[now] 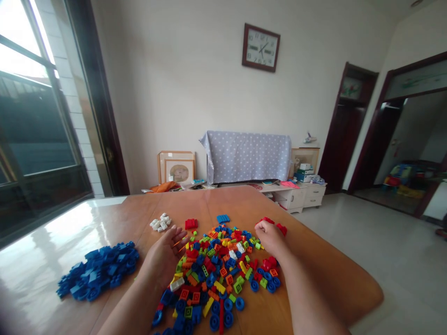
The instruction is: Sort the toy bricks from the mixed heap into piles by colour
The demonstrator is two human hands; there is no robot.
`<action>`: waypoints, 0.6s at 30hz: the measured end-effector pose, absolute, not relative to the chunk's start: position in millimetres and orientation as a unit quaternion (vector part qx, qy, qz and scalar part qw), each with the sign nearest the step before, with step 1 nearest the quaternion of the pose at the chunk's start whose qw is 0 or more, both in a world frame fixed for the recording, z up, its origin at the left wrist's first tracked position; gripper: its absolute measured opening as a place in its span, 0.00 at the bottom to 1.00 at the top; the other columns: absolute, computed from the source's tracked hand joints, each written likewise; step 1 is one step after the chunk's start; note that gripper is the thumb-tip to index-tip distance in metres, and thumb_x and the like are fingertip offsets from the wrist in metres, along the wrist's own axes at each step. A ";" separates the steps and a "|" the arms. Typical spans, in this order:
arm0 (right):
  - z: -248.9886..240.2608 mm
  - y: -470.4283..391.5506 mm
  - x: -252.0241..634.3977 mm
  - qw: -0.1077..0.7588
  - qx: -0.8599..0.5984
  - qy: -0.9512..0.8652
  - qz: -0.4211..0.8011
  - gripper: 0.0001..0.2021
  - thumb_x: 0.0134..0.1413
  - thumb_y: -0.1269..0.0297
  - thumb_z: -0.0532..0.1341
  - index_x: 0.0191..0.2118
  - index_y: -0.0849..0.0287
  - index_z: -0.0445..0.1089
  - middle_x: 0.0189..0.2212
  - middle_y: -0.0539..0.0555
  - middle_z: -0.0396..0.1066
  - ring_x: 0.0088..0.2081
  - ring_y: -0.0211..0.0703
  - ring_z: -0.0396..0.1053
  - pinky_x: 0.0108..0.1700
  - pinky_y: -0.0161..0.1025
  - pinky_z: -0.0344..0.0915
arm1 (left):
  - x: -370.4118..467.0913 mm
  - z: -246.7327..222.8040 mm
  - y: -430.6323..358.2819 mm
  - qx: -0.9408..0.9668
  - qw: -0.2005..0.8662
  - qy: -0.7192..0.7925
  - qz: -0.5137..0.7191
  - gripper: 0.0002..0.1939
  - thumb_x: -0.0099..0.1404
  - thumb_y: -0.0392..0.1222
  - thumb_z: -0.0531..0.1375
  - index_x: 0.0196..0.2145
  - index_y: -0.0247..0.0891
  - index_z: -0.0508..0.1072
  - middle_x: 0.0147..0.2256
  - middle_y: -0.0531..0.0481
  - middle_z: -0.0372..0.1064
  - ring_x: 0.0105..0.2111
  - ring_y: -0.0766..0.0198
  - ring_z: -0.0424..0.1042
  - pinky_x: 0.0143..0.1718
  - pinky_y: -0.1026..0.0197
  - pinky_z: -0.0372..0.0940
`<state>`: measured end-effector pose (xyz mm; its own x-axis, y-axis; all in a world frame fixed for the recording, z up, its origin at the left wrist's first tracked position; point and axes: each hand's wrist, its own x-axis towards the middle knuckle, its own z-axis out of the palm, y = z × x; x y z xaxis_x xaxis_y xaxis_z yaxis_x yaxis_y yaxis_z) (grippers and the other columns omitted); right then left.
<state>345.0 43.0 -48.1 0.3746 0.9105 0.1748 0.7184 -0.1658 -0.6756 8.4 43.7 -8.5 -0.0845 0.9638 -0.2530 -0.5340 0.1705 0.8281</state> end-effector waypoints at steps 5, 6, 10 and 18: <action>-53.9 44.4 346.5 0.357 -0.728 -0.574 0.119 0.08 0.55 0.67 0.57 0.37 0.55 0.73 0.31 0.49 0.77 0.34 0.42 0.72 0.35 0.34 0.62 | 6.6 -12.0 43.9 0.259 0.619 0.436 0.600 0.15 0.62 0.47 0.64 0.43 0.37 0.74 0.40 0.44 0.75 0.31 0.65 0.75 0.29 0.66 0.63; -54.5 44.5 343.2 0.357 -0.723 -0.579 0.120 0.08 0.55 0.66 0.57 0.38 0.54 0.73 0.32 0.50 0.77 0.34 0.42 0.72 0.35 0.34 0.62 | 6.9 -12.9 43.3 0.270 0.616 0.436 0.598 0.15 0.61 0.47 0.65 0.43 0.37 0.74 0.41 0.44 0.76 0.32 0.64 0.75 0.29 0.65 0.63; -49.3 39.9 317.5 0.355 -0.666 -0.646 0.110 0.10 0.57 0.64 0.58 0.43 0.54 0.75 0.39 0.52 0.78 0.43 0.46 0.72 0.43 0.37 0.65 | 12.3 -16.5 39.5 0.361 0.573 0.456 0.578 0.18 0.57 0.52 0.66 0.40 0.36 0.74 0.40 0.43 0.76 0.35 0.60 0.75 0.31 0.64 0.63; -25.7 12.8 262.4 0.249 -0.532 -0.806 0.076 0.28 0.59 0.48 0.60 0.63 0.48 0.65 0.61 0.56 0.66 0.62 0.56 0.60 0.62 0.52 0.56 | 28.9 -29.5 28.4 0.702 0.324 0.484 0.410 0.23 0.61 0.52 0.60 0.51 0.38 0.72 0.51 0.41 0.73 0.53 0.49 0.70 0.53 0.52 0.63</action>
<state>262.4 12.8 -25.7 -0.3095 0.8950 0.3211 0.8192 0.4225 -0.3878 28.9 28.4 -29.5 0.1953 0.9454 0.2610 0.4141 -0.3207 0.8519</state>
